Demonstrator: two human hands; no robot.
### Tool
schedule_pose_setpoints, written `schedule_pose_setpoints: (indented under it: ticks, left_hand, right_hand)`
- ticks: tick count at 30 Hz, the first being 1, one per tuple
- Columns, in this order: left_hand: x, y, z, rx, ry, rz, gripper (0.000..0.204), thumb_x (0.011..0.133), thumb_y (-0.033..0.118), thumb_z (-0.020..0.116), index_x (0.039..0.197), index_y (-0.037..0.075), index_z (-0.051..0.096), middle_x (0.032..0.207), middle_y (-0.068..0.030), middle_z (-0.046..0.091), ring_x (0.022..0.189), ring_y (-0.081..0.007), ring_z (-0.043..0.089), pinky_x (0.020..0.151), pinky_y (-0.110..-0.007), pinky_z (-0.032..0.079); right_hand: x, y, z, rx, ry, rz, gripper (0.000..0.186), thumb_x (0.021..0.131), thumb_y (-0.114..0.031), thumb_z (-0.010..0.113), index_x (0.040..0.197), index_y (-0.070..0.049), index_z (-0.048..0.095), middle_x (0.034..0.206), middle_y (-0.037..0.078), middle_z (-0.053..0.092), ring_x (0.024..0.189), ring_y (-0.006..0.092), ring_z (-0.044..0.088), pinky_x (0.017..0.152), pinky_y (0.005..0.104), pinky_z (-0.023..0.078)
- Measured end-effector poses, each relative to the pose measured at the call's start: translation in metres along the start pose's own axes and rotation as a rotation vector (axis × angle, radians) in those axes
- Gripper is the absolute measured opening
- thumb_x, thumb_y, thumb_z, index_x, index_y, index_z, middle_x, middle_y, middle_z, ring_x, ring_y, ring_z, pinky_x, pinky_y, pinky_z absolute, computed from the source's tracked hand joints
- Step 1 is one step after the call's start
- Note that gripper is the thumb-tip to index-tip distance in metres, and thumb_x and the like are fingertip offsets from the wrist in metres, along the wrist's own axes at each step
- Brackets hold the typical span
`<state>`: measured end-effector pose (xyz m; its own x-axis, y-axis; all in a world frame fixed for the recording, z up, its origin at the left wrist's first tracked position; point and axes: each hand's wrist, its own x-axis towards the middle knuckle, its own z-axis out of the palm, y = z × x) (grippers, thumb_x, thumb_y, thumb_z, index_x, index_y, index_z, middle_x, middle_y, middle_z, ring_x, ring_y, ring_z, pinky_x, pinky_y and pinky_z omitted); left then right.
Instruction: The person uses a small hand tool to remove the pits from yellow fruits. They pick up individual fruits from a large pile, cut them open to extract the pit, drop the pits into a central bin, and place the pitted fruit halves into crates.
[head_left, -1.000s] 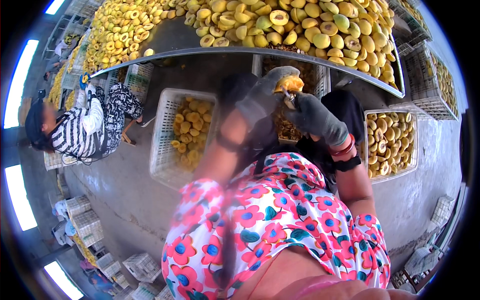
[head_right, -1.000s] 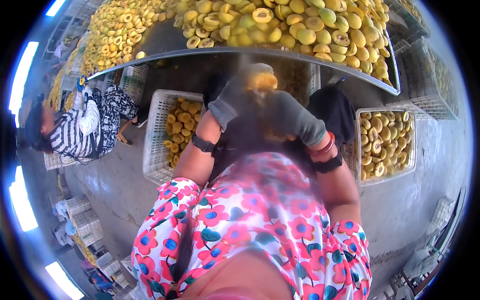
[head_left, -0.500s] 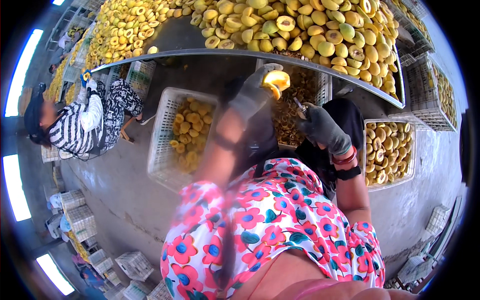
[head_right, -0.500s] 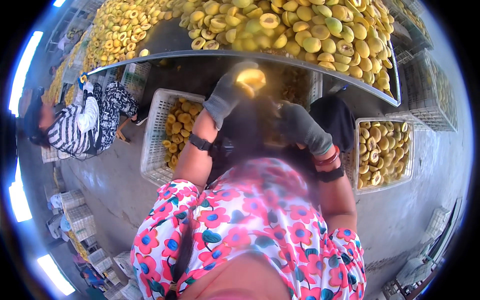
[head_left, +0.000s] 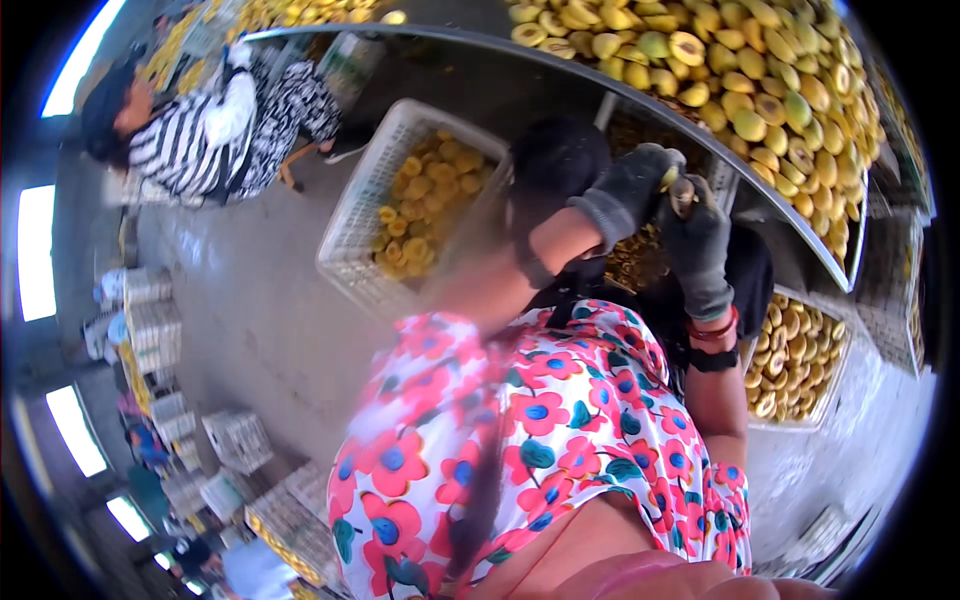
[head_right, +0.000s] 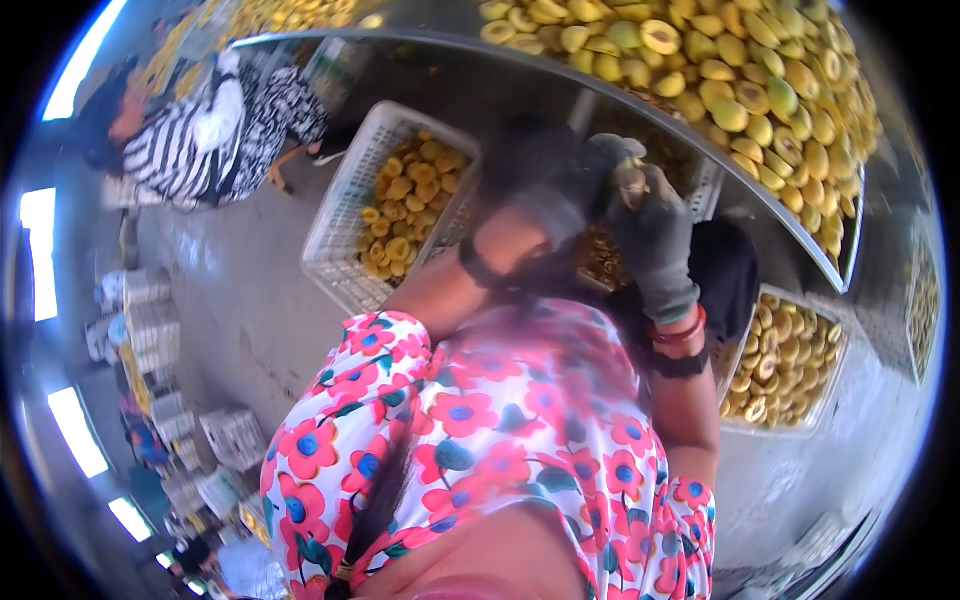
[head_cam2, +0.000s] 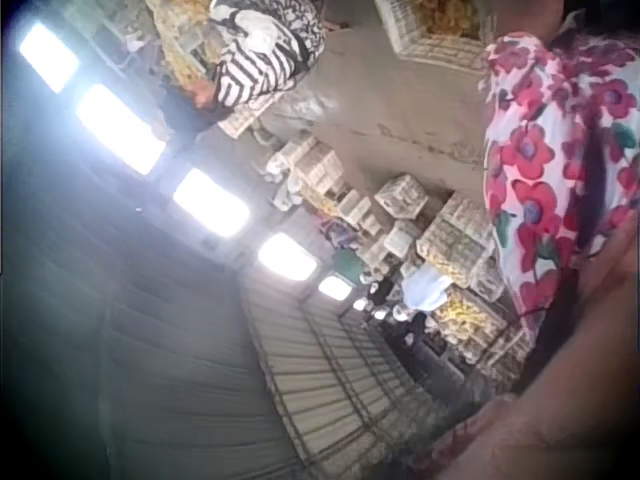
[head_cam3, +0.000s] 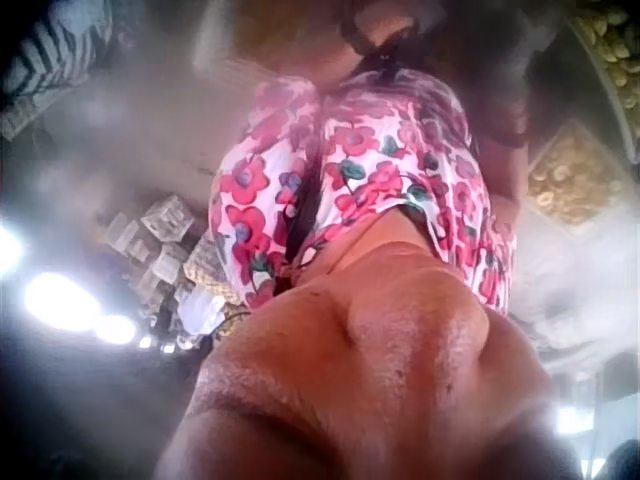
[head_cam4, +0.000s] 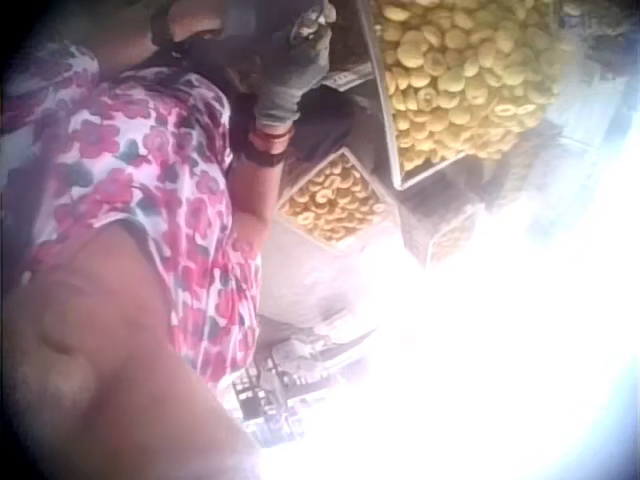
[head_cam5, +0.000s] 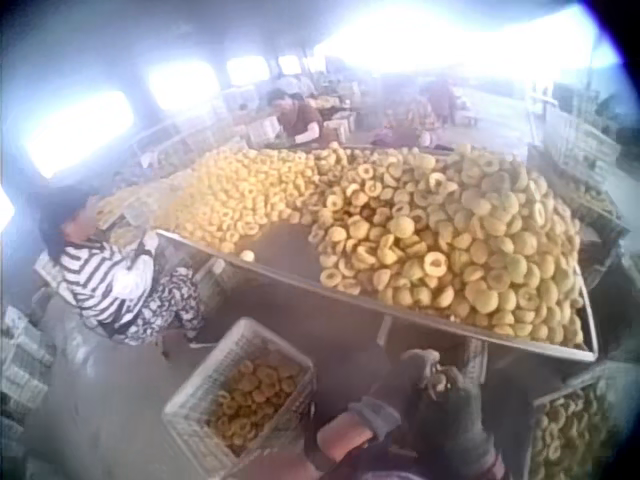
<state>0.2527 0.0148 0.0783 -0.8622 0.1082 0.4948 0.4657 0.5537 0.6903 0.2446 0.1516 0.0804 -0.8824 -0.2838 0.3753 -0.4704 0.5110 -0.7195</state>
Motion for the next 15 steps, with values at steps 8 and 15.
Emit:
schedule_pose_setpoints:
  ticks: [8,15]
  left_hand:
    - [-0.054,-0.105,-0.099,0.524,0.236,-0.403,0.029,0.076,0.002,0.049,0.101,0.010,0.061,0.098,-0.0176,0.060,0.100,-0.0318,0.055,0.087,-0.037,0.044]
    - [-0.079,-0.129,-0.152,0.943,-0.175,-0.842,0.046,0.083,0.033,0.054,0.121,0.007,0.049,0.120,-0.0160,0.053,0.112,-0.0309,0.049,0.096,-0.037,0.037]
  right_hand:
    - [-0.003,0.017,-0.008,-0.015,-0.011,0.095,0.015,0.078,-0.013,0.060,0.089,-0.003,0.055,0.070,0.016,0.058,0.064,0.0349,0.057,0.057,0.0371,0.045]
    - [0.005,0.046,-0.010,-0.181,-0.145,0.133,0.018,0.076,-0.016,0.062,0.084,-0.003,0.052,0.076,0.019,0.058,0.073,0.0376,0.057,0.061,0.0432,0.045]
